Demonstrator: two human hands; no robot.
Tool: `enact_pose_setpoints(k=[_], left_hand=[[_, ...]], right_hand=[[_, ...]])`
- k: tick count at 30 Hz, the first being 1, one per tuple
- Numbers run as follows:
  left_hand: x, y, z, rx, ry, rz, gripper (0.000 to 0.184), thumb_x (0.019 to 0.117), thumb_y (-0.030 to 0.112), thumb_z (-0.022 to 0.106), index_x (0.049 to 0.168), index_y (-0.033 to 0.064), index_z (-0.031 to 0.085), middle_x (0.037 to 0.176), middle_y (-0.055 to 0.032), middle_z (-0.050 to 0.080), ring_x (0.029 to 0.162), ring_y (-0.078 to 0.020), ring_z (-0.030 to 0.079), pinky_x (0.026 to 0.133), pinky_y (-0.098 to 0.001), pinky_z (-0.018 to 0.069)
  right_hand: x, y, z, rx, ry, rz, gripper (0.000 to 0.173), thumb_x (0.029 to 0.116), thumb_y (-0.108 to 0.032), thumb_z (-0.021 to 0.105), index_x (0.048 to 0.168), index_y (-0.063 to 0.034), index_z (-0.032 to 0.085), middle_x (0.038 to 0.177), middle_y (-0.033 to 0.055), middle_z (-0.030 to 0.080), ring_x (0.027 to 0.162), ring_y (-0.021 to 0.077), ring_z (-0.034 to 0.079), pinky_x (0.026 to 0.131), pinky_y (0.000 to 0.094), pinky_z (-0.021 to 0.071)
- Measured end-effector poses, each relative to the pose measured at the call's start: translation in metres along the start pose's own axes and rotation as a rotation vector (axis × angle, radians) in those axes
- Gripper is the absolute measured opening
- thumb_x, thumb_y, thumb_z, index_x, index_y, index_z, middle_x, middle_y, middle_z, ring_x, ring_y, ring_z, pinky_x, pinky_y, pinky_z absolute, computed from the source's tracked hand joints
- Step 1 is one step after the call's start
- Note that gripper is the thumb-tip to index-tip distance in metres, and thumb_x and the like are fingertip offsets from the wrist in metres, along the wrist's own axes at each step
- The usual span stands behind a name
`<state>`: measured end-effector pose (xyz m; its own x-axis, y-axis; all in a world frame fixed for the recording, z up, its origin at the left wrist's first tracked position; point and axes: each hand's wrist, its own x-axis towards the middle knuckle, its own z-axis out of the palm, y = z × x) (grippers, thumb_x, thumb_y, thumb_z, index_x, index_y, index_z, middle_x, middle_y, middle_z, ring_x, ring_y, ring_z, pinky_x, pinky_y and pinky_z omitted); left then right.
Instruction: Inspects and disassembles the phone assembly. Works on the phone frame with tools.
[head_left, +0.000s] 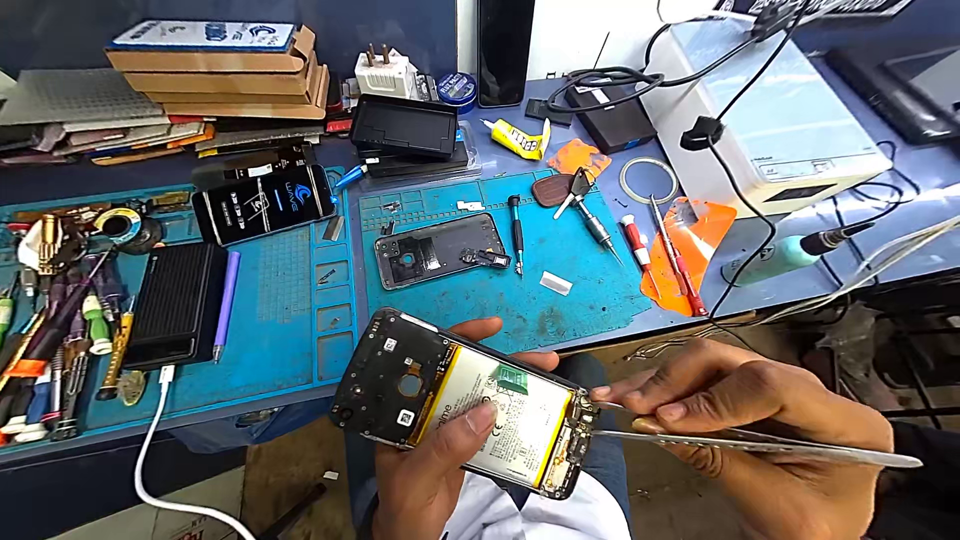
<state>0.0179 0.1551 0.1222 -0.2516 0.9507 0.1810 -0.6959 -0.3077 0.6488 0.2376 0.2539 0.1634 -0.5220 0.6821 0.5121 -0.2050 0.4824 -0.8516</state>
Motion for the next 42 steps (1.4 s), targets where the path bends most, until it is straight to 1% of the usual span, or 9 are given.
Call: enact_pose_setpoints(k=[4,13,17,20,26,28,33,36,42], left_hand=[[0.0,-0.001,0.001,0.03,-0.015,0.03,0.045,0.0964,0.003,0.062,0.141,0.0025,0.056,0.123,-0.0306,0.067,0.113,-0.0405,0.069,0.1,-0.0512,0.0564],[-0.004,-0.001,0.005,0.103,-0.019,0.05,0.044,0.0974,0.004,0.061,0.141,0.0027,0.056,0.122,-0.028,0.068,0.113,-0.0371,0.069,0.1,-0.0479,0.0569],[-0.003,-0.001,0.007,0.154,-0.017,0.056,0.045,0.098,0.006,0.062,0.142,0.0038,0.055,0.122,-0.0271,0.069,0.113,-0.0355,0.07,0.099,-0.0461,0.0576],[-0.003,-0.002,0.008,0.163,-0.013,0.056,0.045,0.098,0.007,0.062,0.142,0.0041,0.055,0.122,-0.0272,0.068,0.113,-0.0355,0.07,0.099,-0.0459,0.0574],[-0.003,-0.003,0.007,0.132,0.014,0.036,0.045,0.0969,0.005,0.062,0.142,0.0035,0.056,0.123,-0.0299,0.067,0.114,-0.0394,0.069,0.099,-0.0495,0.0568],[-0.002,-0.004,0.007,0.116,0.014,0.02,0.045,0.0967,0.006,0.063,0.141,0.0027,0.055,0.122,-0.0308,0.067,0.113,-0.0399,0.069,0.099,-0.05,0.0569],[0.0,-0.005,0.002,0.046,0.0,-0.025,0.046,0.0963,0.005,0.062,0.142,0.0022,0.055,0.121,-0.0325,0.066,0.112,-0.0408,0.069,0.098,-0.0511,0.0572],[0.0,-0.004,0.0,0.024,0.009,-0.052,0.046,0.0959,0.005,0.063,0.141,0.0025,0.055,0.121,-0.0324,0.066,0.111,-0.0406,0.07,0.097,-0.051,0.0578],[0.001,-0.003,-0.001,-0.018,0.005,-0.067,0.046,0.0965,0.006,0.062,0.142,0.0039,0.055,0.121,-0.032,0.066,0.112,-0.0407,0.069,0.097,-0.0517,0.0576]], right_hand=[[0.0,-0.003,0.0,-0.061,-0.011,-0.016,0.01,0.0894,-0.005,0.076,0.094,-0.0098,0.068,0.09,0.0058,0.072,0.085,0.025,0.075,0.079,0.0421,0.0685],[-0.002,-0.007,0.0,-0.152,-0.044,-0.022,0.008,0.0913,-0.006,0.073,0.093,-0.0107,0.067,0.091,0.005,0.071,0.087,0.0255,0.075,0.081,0.0442,0.0687],[-0.003,-0.007,0.001,-0.263,-0.074,-0.083,0.008,0.0936,-0.006,0.069,0.092,-0.0115,0.065,0.094,0.0034,0.071,0.089,0.0227,0.075,0.082,0.0407,0.0685],[-0.003,-0.006,0.001,-0.277,-0.066,-0.1,0.007,0.0939,-0.005,0.069,0.091,-0.0108,0.066,0.094,0.003,0.071,0.09,0.0214,0.075,0.082,0.0394,0.0683],[-0.001,0.001,-0.003,-0.12,0.001,0.02,0.006,0.0918,-0.009,0.073,0.093,-0.0122,0.068,0.09,0.0031,0.071,0.084,0.0216,0.075,0.078,0.0395,0.0681],[0.0,0.005,-0.005,-0.009,0.018,0.101,0.009,0.0894,-0.012,0.078,0.093,-0.0116,0.07,0.088,0.004,0.071,0.083,0.0216,0.075,0.078,0.0393,0.0677],[-0.005,0.014,-0.009,0.345,0.072,0.298,0.017,0.0836,-0.006,0.082,0.094,-0.0069,0.069,0.087,0.0099,0.069,0.082,0.023,0.075,0.079,0.0417,0.0665],[-0.007,0.015,-0.007,0.38,0.086,0.312,0.018,0.0831,-0.005,0.082,0.095,-0.0071,0.069,0.088,0.0093,0.069,0.082,0.022,0.075,0.079,0.0408,0.0664],[-0.011,0.012,-0.004,0.354,0.109,0.247,0.019,0.0845,-0.006,0.082,0.1,-0.0074,0.071,0.092,0.0101,0.071,0.085,0.0235,0.075,0.081,0.0415,0.0665]])
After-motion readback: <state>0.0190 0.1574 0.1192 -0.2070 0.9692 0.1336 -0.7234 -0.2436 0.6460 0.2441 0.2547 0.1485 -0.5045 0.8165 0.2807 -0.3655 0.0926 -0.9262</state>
